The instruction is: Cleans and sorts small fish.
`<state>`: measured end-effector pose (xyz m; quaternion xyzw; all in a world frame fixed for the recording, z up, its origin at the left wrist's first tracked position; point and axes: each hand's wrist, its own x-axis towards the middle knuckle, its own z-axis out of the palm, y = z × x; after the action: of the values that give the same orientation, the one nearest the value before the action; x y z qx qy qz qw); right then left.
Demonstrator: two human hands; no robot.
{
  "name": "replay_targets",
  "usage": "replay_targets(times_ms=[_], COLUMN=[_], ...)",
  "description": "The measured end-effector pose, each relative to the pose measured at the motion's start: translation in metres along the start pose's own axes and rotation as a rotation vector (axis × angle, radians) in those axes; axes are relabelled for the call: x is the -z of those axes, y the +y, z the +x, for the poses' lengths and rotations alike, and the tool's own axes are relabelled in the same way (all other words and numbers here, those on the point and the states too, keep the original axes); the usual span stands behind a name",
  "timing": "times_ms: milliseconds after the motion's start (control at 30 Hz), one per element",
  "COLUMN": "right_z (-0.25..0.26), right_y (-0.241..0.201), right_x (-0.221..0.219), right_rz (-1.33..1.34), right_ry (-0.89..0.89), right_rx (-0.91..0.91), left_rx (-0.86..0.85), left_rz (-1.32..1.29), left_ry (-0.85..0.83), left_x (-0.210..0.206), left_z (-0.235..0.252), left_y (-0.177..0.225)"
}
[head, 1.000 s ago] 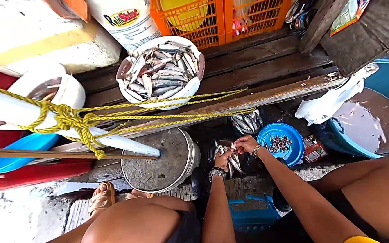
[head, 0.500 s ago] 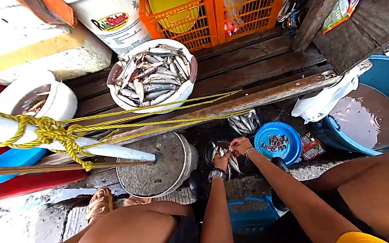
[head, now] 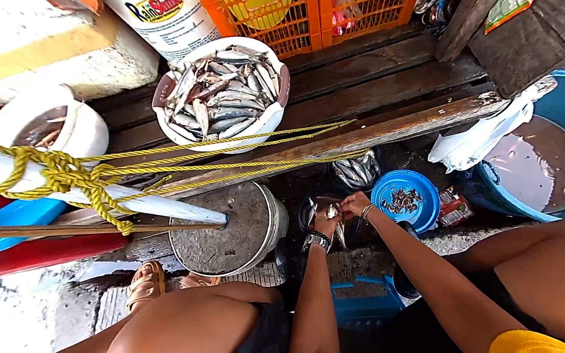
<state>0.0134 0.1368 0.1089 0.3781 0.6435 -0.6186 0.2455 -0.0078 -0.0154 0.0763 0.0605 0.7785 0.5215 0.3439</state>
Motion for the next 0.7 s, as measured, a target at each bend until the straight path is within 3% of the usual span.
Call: replay_targets(times_ms=[200, 367, 700], right_z=[0.0, -0.002, 0.001], right_y=[0.006, 0.01, 0.014], right_x=[-0.005, -0.011, 0.015], right_rz=[-0.087, -0.159, -0.102], right_ry=[0.06, 0.062, -0.206], right_rx=[0.067, 0.173, 0.14], left_rx=[0.002, 0.102, 0.156], left_rz=[-0.088, -0.122, -0.209], left_ry=[0.049, 0.133, 0.171], left_x=[-0.003, -0.005, 0.01], left_z=[-0.004, -0.005, -0.006], left_y=[-0.002, -0.004, -0.008])
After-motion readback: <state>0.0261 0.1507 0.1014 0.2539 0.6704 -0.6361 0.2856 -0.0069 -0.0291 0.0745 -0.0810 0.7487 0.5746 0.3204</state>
